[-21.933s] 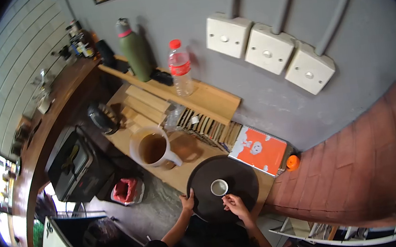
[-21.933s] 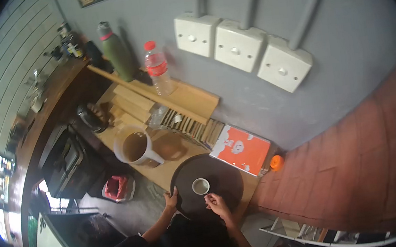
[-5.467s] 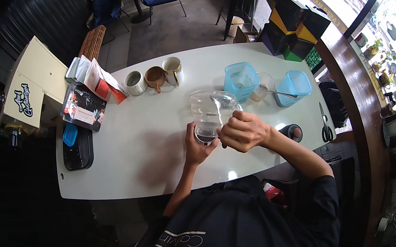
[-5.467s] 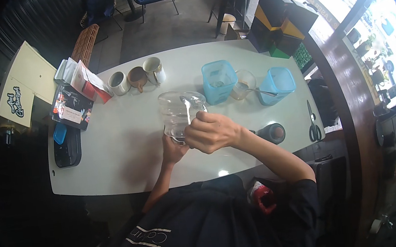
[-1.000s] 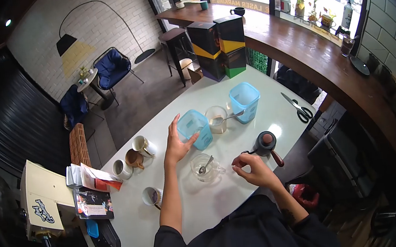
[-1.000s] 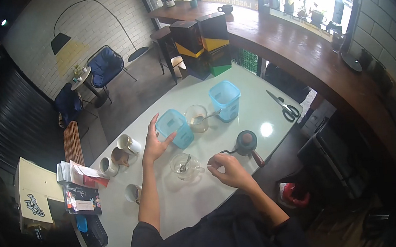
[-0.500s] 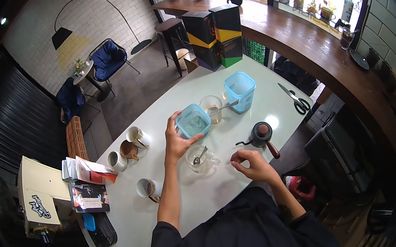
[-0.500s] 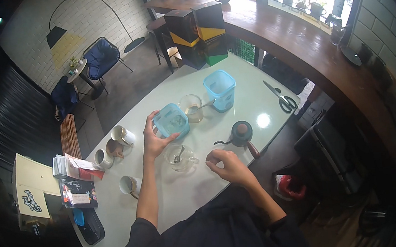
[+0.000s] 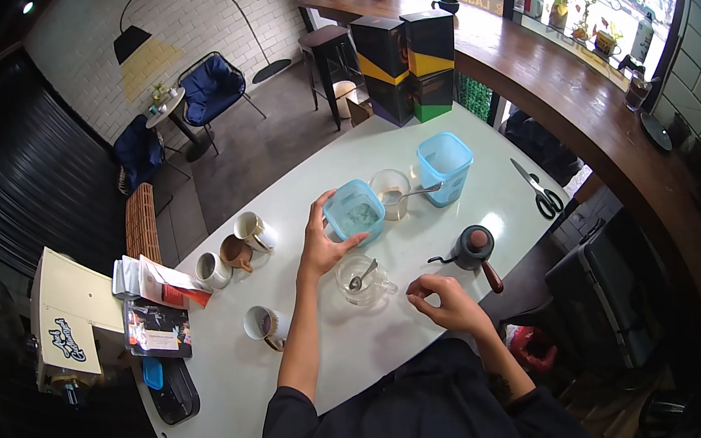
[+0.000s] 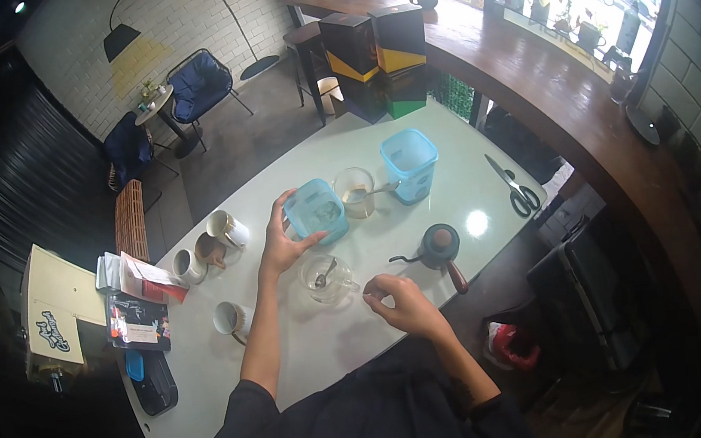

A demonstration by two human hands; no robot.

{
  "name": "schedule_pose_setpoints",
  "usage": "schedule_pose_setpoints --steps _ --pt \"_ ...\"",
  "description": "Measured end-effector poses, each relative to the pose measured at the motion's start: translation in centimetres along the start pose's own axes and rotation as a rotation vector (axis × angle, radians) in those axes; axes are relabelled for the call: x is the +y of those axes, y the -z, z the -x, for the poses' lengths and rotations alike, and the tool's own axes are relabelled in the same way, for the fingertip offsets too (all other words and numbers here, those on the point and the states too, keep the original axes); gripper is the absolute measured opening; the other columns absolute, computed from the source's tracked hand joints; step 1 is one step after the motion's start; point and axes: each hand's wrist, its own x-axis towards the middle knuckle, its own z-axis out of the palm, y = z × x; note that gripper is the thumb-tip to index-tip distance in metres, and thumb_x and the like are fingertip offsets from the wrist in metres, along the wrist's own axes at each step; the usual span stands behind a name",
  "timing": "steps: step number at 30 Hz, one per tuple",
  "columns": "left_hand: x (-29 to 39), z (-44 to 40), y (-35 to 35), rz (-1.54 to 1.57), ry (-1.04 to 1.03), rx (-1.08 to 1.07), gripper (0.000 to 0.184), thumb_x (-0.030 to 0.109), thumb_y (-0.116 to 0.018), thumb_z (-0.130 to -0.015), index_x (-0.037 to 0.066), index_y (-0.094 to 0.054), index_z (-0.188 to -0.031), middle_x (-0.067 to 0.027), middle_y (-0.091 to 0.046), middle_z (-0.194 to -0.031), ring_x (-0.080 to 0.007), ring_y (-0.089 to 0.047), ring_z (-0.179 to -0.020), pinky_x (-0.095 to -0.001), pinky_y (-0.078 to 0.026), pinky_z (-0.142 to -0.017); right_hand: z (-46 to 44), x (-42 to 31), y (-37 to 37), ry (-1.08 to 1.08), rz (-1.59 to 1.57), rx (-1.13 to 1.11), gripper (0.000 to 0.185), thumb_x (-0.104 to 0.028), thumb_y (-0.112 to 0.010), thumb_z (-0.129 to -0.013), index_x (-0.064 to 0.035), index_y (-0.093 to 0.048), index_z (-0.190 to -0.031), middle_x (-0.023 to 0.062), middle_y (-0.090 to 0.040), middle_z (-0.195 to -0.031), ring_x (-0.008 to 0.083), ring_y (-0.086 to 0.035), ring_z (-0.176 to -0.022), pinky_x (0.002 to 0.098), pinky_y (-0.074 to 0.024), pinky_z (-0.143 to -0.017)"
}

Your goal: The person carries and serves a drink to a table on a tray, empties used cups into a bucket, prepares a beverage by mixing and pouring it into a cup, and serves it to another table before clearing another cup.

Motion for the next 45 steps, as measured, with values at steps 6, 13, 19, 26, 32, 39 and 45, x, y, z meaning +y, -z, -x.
schedule_pose_setpoints --steps 6,13,19,26,32,39,45 --pt "-1.5 -1.0 -0.1 0.185 0.112 -0.002 0.097 0.023 -0.088 -0.067 0.008 -0.032 -0.144 -0.0163 -0.038 -0.145 -0.0299 -0.043 -0.132 -0.0450 -0.039 -0.109 0.0 -0.1 -0.8 -0.039 -0.044 -0.076 0.012 -0.009 -0.064 -0.087 0.0023 -0.064 -0.092 0.0145 -0.066 -0.085 0.0258 -0.066 -0.080 0.0366 -0.0506 -0.073" --pt "-0.8 0.7 -0.6 0.195 0.152 0.159 0.085 0.021 -0.080 -0.078 0.012 -0.031 -0.147 -0.0174 -0.023 -0.155 -0.0310 -0.025 -0.144 -0.0545 -0.030 -0.112 0.4 0.8 -2.0 -0.012 -0.093 -0.103 0.015 -0.008 -0.066 -0.087 0.0052 -0.064 -0.094 0.0128 -0.068 -0.084 0.0207 -0.066 -0.079 0.0325 -0.0512 -0.074" --pt "1.8 6.9 2.7 0.239 0.184 0.282 0.062 0.018 -0.072 -0.087 0.005 -0.041 -0.140 -0.0171 -0.042 -0.145 -0.0292 -0.037 -0.138 -0.0496 -0.035 -0.110 -0.4 0.4 -4.4 -0.058 -0.190 -0.205 0.011 -0.006 -0.064 -0.087 0.0048 -0.063 -0.090 0.0129 -0.067 -0.081 0.0213 -0.066 -0.076 0.0324 -0.0513 -0.072" --pt "7.4 27.8 6.6 0.492 0.344 0.840 0.031 0.004 -0.060 -0.094 -0.004 -0.052 -0.123 -0.0162 -0.061 -0.121 -0.0229 -0.059 -0.115 -0.0358 -0.046 -0.102 -0.5 -1.0 -11.7 -0.052 -0.307 -0.639 0.011 -0.004 -0.062 -0.087 0.0062 -0.063 -0.090 0.0108 -0.066 -0.076 0.0169 -0.064 -0.073 0.0307 -0.0513 -0.071" --pt "16.2 51.4 -1.3 0.375 0.570 1.576 0.034 0.014 -0.058 -0.097 -0.001 -0.052 -0.127 -0.0141 -0.062 -0.121 -0.0230 -0.061 -0.112 -0.0357 -0.048 -0.100 5.9 -3.5 -19.8 0.011 -0.268 -1.157 0.012 0.007 -0.052 -0.084 0.0055 -0.061 -0.091 0.0088 -0.065 -0.076 0.0149 -0.062 -0.071 0.0294 -0.0507 -0.069" --pt "22.3 71.8 -26.2 0.638 -0.018 2.616 0.043 0.024 -0.059 -0.095 0.008 -0.048 -0.133 -0.0134 -0.056 -0.123 -0.0250 -0.057 -0.113 -0.0403 -0.050 -0.096 21.6 -5.8 -24.7 0.023 -0.372 -1.728 0.013 0.007 -0.052 -0.087 0.0042 -0.064 -0.093 0.0059 -0.064 -0.076 0.0115 -0.061 -0.073 0.0259 -0.0491 -0.067" --pt "24.5 76.5 -42.6 1.010 -0.777 3.203 0.063 0.035 -0.065 -0.085 0.015 -0.040 -0.139 -0.0121 -0.050 -0.128 -0.0300 -0.054 -0.113 -0.0439 -0.047 -0.097 33.3 -5.7 -24.7 0.165 -0.132 -2.073 0.011 -0.004 -0.060 -0.092 0.0051 -0.065 -0.093 0.0058 -0.064 -0.073 0.0118 -0.061 -0.072 0.0264 -0.0478 -0.067"
